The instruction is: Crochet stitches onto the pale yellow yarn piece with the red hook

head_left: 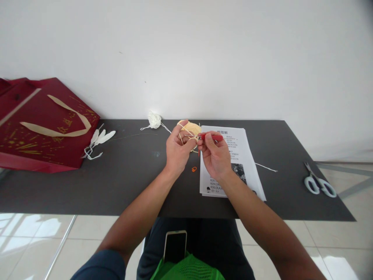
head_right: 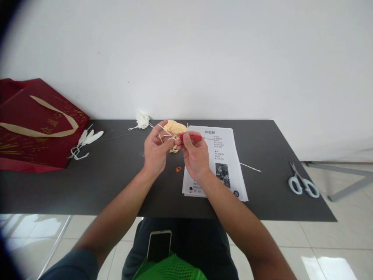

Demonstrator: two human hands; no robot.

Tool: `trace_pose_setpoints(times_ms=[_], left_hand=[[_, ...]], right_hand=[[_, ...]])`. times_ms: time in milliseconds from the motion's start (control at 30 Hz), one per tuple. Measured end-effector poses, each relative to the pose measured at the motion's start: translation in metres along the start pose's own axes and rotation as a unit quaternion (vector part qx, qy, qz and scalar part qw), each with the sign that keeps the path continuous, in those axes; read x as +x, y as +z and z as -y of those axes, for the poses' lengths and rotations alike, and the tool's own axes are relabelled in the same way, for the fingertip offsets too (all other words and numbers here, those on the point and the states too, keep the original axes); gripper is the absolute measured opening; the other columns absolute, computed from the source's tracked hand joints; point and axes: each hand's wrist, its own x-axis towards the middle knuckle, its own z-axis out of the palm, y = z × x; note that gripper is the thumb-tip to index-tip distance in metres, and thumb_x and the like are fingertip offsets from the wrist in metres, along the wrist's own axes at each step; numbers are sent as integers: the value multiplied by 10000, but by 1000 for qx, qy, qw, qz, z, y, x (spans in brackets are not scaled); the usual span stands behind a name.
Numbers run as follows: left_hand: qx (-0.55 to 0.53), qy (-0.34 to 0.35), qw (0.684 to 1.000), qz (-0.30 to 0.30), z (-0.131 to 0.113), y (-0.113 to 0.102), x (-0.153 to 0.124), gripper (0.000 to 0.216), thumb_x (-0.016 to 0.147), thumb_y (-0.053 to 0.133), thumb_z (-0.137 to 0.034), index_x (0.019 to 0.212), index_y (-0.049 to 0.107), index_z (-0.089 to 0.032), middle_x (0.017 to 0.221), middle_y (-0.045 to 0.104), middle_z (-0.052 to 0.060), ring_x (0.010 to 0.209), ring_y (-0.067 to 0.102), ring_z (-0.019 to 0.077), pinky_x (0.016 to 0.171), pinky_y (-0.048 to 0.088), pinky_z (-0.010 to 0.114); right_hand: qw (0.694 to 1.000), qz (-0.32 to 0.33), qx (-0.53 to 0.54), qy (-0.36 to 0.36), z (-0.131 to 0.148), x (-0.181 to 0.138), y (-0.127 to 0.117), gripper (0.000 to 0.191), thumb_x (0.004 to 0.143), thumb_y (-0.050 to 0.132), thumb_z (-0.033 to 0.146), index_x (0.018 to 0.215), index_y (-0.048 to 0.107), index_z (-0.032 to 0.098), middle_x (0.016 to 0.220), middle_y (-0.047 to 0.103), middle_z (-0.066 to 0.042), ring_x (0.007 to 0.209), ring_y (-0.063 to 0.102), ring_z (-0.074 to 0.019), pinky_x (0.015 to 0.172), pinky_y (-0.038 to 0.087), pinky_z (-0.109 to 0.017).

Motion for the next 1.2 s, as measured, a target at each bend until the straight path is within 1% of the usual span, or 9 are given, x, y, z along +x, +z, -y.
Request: trace_pose_setpoints(times_ms=[167,333,567,767,1033,1200], left_hand=[[12,5,1000,-4,2,0,0,633,704,792,-128,1299,604,-234,804,653,-53,633,627,74,624,499,211],[31,24,999,-8,1,0,-1,613,716,762,-132,1299,596,-219,805,646,-41,635,602,81,599,461,211],[64,63,995,-45,-1,0,-1,569,711,744,-120,1257,623,-230,793,624,-48,612,539,68,590,448,203],[71,86,993,-45,2,-4,1,542,737,731,-100,1252,624,-227,786,623,-53,600,536,68,548,431,196],[93,84,990,-64,-1,-2,-1,526,743,734,-122,1245,619,-227,794,624,-50,580,521,56,547,423,190],[95,88,989,-72,-3,-1,-2,508,747,725,-113,1233,624,-221,776,623,-58,564,508,52,541,418,186]], right_hand=[[1000,-3,-10,-14,1,-1,0,178,839,814,351,883,676,248,922,767,31,710,678,-78,641,593,-194],[999,15,-19,-41,4,-1,-1,191,848,806,329,895,638,251,916,759,31,679,661,-78,606,551,-209],[992,-5,-75,-105,6,-2,-2,178,864,783,330,870,623,253,871,733,35,626,622,-79,565,510,-228],[986,3,-82,-148,5,-2,-4,117,888,760,265,881,645,250,882,733,21,622,634,-80,565,493,-235],[976,-26,-125,-175,2,-3,-4,165,868,781,337,882,634,265,887,718,21,611,620,-88,566,497,-259],[971,-21,-138,-195,2,-4,-4,147,871,779,328,898,645,273,902,722,17,619,636,-94,573,500,-269]])
